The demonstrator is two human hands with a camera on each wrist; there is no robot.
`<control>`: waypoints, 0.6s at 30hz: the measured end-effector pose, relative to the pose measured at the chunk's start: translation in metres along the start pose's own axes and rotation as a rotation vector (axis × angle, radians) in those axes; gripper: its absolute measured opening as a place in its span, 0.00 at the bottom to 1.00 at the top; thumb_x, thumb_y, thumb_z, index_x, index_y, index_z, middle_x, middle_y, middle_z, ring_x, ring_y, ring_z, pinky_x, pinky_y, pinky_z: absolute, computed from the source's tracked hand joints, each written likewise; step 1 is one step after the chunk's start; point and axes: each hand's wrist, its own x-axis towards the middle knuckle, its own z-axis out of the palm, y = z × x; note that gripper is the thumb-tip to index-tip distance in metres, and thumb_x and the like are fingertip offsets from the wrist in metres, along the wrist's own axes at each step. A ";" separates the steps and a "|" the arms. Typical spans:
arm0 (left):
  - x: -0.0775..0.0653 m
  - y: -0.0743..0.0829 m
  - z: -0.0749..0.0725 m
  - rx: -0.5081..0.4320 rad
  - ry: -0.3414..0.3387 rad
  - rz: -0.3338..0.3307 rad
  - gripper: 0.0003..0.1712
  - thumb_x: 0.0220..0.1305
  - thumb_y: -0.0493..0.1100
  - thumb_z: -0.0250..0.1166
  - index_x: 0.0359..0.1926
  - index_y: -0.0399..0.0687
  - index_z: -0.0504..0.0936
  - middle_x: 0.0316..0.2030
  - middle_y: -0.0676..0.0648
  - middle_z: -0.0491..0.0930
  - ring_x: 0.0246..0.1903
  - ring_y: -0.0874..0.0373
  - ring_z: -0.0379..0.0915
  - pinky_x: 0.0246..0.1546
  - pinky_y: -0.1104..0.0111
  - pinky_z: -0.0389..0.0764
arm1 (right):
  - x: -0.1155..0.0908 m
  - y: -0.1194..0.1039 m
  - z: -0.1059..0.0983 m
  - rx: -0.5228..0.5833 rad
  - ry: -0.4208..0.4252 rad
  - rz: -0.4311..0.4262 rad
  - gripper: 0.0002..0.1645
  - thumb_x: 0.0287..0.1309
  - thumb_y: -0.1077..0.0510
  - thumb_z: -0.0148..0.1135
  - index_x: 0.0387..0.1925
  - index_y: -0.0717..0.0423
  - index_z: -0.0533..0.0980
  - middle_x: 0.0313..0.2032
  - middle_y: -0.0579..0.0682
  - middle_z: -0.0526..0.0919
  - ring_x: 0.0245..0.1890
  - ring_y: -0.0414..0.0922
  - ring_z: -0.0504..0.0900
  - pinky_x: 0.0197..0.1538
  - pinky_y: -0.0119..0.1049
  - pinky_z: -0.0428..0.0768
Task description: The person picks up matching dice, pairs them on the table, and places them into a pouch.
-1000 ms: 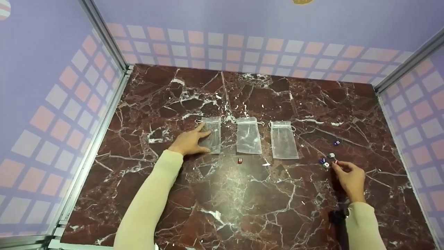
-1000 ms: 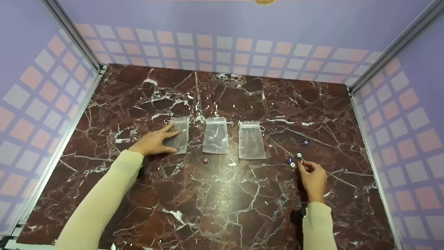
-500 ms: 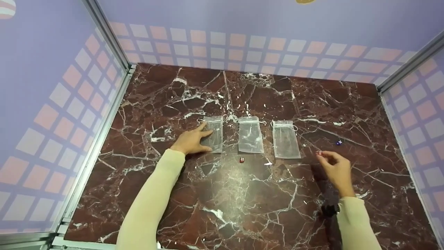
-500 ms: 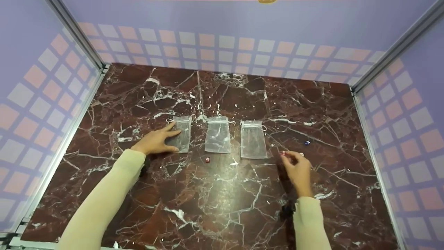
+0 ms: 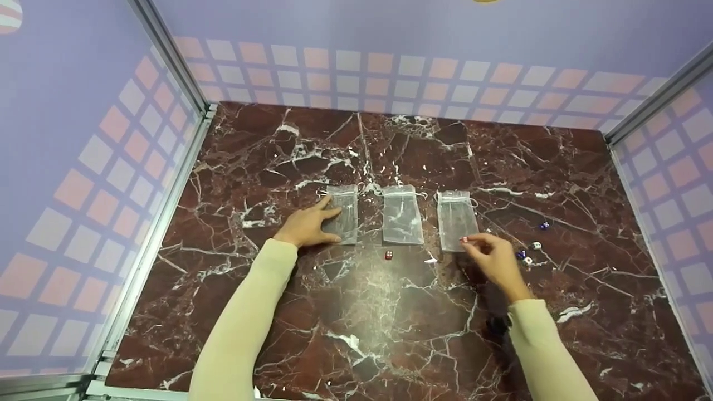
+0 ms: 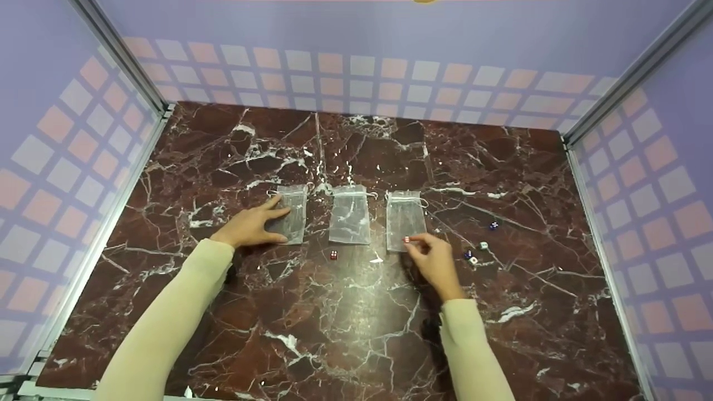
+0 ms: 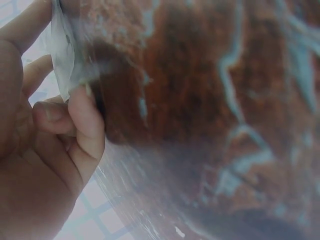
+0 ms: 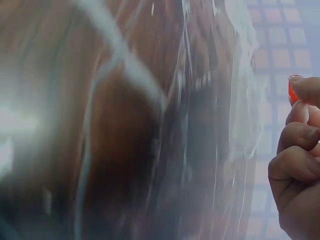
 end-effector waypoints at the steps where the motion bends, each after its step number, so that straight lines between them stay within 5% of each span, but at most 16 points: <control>1: 0.000 0.000 0.000 -0.001 0.001 0.000 0.49 0.53 0.66 0.71 0.73 0.57 0.66 0.77 0.46 0.45 0.62 0.32 0.65 0.59 0.44 0.70 | 0.001 -0.004 0.004 0.001 -0.025 0.004 0.07 0.53 0.69 0.71 0.36 0.66 0.84 0.26 0.55 0.84 0.22 0.38 0.76 0.26 0.23 0.73; 8: -0.001 -0.002 0.000 -0.001 0.005 -0.001 0.49 0.53 0.66 0.71 0.73 0.58 0.65 0.77 0.46 0.45 0.62 0.32 0.65 0.59 0.44 0.70 | 0.007 -0.025 0.034 -0.022 -0.229 0.017 0.10 0.54 0.64 0.72 0.39 0.64 0.84 0.24 0.48 0.81 0.20 0.40 0.73 0.21 0.27 0.72; 18: -0.001 0.001 -0.001 -0.009 -0.008 -0.004 0.48 0.54 0.66 0.71 0.73 0.59 0.65 0.77 0.47 0.45 0.62 0.34 0.67 0.59 0.45 0.70 | 0.012 -0.034 0.067 -0.064 -0.377 -0.120 0.07 0.54 0.63 0.73 0.35 0.62 0.85 0.22 0.43 0.79 0.20 0.37 0.71 0.24 0.28 0.70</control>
